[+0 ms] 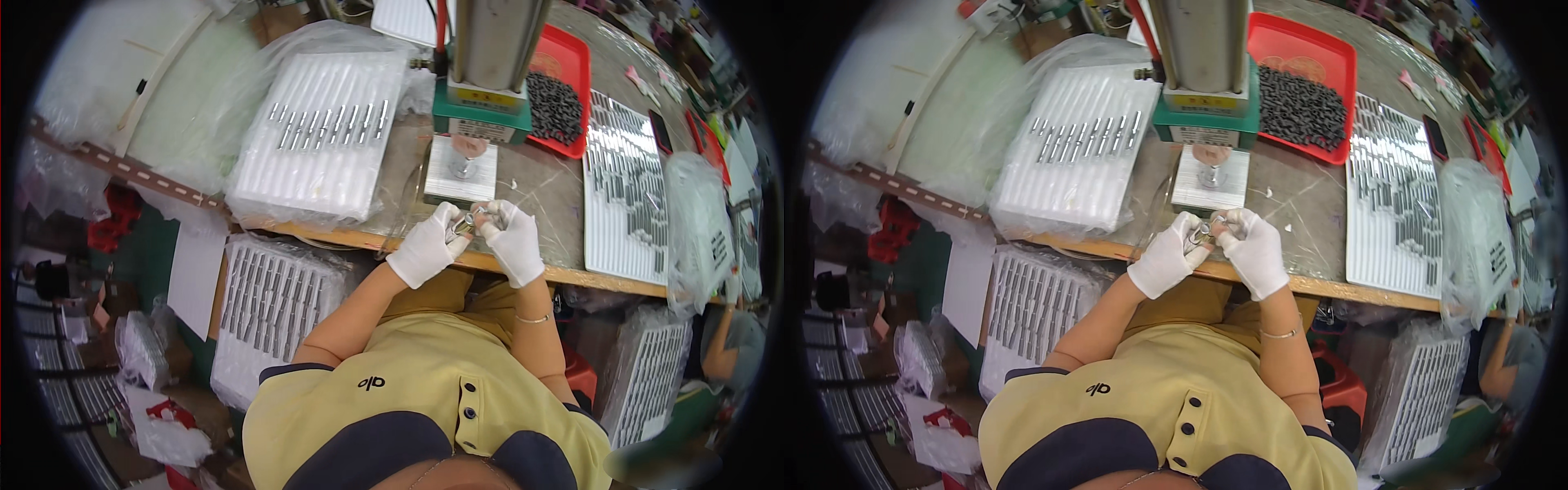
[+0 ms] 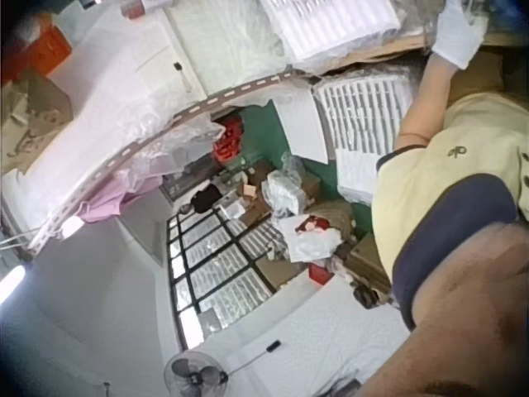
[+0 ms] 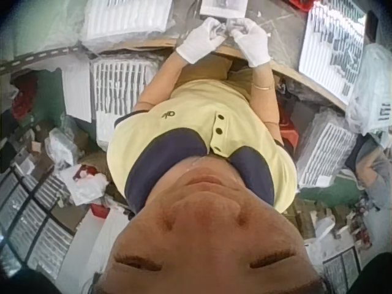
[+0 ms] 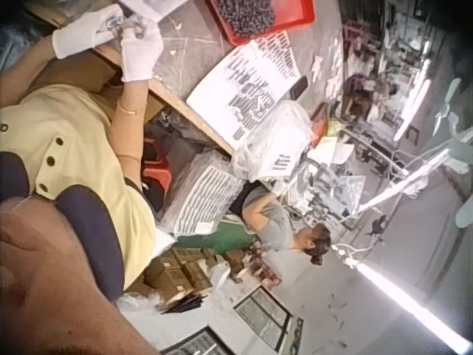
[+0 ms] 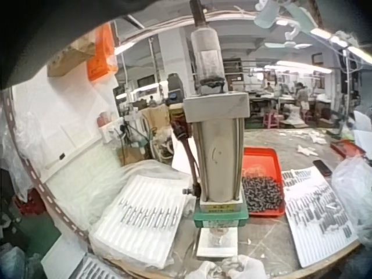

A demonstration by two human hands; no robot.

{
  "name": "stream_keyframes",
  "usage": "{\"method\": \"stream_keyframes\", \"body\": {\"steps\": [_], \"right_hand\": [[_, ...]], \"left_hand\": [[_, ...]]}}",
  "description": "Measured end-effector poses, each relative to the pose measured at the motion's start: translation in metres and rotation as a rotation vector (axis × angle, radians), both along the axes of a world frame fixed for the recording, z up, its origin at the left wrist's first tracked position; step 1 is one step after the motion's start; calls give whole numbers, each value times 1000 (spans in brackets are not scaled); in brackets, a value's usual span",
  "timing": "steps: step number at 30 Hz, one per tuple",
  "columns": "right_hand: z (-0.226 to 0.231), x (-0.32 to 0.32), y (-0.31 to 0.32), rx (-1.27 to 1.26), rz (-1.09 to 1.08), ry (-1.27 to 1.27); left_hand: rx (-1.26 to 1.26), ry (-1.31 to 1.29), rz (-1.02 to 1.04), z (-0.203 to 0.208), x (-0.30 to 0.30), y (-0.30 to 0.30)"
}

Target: Assemble small metal cylindrical components using an industrial press machine and manual hand assembly.

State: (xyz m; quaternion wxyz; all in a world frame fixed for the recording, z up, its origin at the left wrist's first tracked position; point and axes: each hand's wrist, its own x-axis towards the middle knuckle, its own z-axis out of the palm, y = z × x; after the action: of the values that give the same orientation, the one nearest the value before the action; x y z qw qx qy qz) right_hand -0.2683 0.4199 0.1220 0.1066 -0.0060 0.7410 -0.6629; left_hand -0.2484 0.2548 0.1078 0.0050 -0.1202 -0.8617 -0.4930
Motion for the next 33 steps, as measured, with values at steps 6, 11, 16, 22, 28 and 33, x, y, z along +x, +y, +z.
{"method": "stream_keyframes", "body": {"steps": [6, 11, 16, 22, 28, 33], "right_hand": [[33, 4, 68, 748, 94, 200], [14, -26, 133, 914, -154, 174], [28, -83, 131, 1064, -446, 217], [-8, -158, 153, 1336, -464, 204], [-31, -186, 159, 1487, -345, 298], [-46, -193, 173, 1466, -478, 414]], "left_hand": [[409, -69, 437, 27, -29, -107], [-555, -31, 914, 12, -105, -266], [-595, -16, 655, -33, -132, -353], [-509, -161, 638, -32, -136, -365], [232, -101, 650, -3, -80, -304], [195, -219, 406, 41, -47, -174]]}}
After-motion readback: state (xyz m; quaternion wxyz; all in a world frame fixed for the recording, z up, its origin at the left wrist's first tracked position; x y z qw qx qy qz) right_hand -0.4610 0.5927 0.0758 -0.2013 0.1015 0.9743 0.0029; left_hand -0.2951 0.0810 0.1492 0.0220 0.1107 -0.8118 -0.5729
